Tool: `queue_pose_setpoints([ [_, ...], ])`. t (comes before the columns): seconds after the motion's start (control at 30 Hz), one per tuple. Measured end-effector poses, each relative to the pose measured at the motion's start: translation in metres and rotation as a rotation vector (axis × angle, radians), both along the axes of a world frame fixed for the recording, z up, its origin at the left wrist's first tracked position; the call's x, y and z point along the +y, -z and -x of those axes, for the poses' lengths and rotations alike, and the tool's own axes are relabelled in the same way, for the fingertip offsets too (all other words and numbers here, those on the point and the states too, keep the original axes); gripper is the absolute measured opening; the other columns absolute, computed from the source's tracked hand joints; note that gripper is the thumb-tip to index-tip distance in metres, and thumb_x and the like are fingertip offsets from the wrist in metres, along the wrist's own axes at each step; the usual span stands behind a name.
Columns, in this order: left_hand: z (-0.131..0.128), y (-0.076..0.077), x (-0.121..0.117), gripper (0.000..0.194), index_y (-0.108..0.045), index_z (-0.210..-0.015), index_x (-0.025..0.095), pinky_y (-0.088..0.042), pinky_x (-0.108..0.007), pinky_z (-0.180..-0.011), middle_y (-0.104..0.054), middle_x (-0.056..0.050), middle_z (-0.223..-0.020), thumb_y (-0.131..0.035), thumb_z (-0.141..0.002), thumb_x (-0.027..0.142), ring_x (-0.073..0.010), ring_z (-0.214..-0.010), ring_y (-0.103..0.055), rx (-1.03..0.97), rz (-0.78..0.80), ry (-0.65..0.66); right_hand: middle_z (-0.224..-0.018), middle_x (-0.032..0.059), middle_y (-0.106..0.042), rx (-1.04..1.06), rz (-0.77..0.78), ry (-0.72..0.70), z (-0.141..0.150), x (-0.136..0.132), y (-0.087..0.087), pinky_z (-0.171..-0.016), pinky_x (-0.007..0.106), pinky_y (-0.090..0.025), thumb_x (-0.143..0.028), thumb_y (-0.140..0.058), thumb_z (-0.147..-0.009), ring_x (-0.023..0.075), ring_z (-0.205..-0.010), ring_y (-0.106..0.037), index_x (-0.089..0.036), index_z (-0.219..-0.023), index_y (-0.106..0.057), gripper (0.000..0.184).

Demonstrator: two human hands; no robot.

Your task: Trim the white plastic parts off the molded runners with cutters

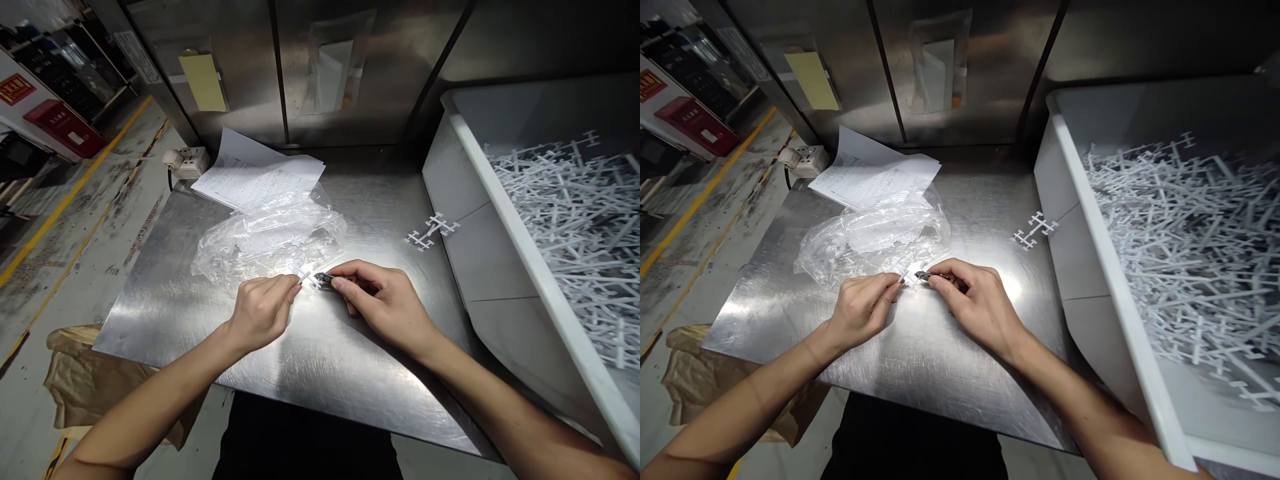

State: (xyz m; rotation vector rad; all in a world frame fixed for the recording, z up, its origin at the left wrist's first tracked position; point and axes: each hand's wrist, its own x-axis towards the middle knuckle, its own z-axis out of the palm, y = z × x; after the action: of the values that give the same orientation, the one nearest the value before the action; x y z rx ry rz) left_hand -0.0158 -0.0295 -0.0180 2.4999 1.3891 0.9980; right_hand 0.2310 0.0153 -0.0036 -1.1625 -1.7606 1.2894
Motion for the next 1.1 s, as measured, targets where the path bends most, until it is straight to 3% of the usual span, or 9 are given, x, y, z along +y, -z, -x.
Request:
queue_pose_setpoints([
  [0.33,0.0008,-0.0016,0.0002,0.016,-0.069,-0.107,0.016,-0.049,-0.025,-0.060,-0.072,0.000,-0.076,-0.054,-0.111,0.015,-0.0124,-0.060,-0.065,-0.021,0.011,-0.049,-0.088,0.0049,-0.081,0.047,-0.043,0.037,-0.0025,0.0001,-0.0082,-0.064,0.032,-0.052,-0.041,-0.079,-0.099,0.0223,-0.081,-0.075,-0.022,-0.109,-0.086,0.022],
  [0.8,0.0010,-0.0013,-0.0004,0.015,-0.069,-0.106,0.016,-0.048,-0.027,-0.060,-0.077,-0.002,-0.081,-0.055,-0.111,0.015,-0.0131,-0.062,-0.067,-0.002,-0.027,-0.055,-0.090,0.0018,-0.081,0.050,-0.117,-0.048,-0.0016,-0.0039,-0.0086,-0.062,0.028,-0.051,-0.034,-0.078,-0.101,0.0168,-0.074,-0.072,-0.025,-0.112,-0.085,0.016],
  [1.1,0.0000,0.0006,-0.0006,0.016,-0.071,-0.107,0.016,-0.049,-0.028,-0.061,-0.080,-0.003,-0.086,-0.055,-0.111,0.015,-0.0148,-0.065,-0.072,0.045,0.001,-0.057,-0.090,0.0037,-0.081,0.087,0.005,-0.051,-0.0006,-0.0036,-0.0026,-0.064,0.030,-0.053,-0.039,-0.076,-0.102,0.0175,-0.074,-0.072,-0.023,-0.111,-0.085,0.020],
])
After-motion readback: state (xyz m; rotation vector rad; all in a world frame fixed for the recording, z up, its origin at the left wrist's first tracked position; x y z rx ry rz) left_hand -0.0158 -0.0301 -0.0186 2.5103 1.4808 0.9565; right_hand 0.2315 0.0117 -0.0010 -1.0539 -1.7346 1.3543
